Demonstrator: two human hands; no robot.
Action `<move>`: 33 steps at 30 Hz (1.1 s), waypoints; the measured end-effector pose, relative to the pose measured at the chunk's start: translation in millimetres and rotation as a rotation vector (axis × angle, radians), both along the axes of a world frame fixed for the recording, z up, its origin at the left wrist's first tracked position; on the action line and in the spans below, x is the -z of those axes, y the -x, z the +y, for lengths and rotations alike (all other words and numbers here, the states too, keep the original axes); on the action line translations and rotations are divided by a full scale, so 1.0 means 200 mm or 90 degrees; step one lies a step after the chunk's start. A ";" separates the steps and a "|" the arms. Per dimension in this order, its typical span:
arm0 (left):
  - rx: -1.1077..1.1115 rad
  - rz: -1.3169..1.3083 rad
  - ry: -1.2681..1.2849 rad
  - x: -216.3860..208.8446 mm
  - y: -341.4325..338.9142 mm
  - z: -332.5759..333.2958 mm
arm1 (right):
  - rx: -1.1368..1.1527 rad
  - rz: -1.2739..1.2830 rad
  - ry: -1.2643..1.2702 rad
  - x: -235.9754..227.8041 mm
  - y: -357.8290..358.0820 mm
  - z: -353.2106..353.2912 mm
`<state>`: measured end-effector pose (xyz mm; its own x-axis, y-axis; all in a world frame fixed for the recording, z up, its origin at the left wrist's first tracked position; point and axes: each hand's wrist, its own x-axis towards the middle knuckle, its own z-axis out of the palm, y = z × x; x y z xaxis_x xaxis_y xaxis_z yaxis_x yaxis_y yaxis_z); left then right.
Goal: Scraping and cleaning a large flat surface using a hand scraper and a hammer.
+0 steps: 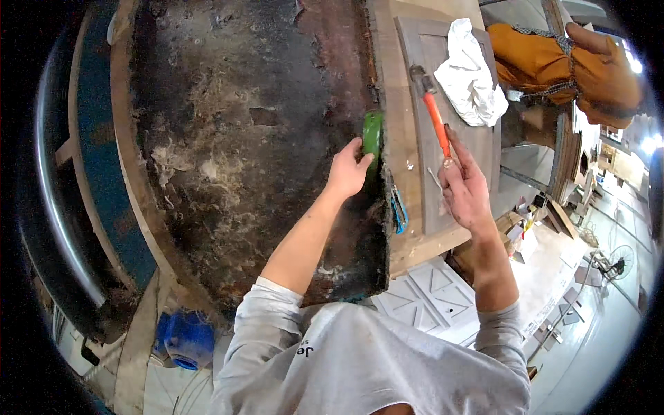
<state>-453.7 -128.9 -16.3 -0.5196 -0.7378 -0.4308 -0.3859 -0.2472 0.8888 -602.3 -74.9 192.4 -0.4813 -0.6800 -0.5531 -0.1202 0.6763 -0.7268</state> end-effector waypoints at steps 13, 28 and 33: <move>0.052 0.063 -0.149 0.02 -0.02 0.02 | -0.151 0.108 -0.067 0.04 0.08 -0.06; 0.002 0.106 -0.214 0.07 -0.07 0.11 | -0.644 0.353 -0.307 -0.07 0.07 -0.54; -0.024 0.129 -0.160 0.10 -0.10 0.13 | -0.267 0.445 -0.033 -0.19 0.00 -0.82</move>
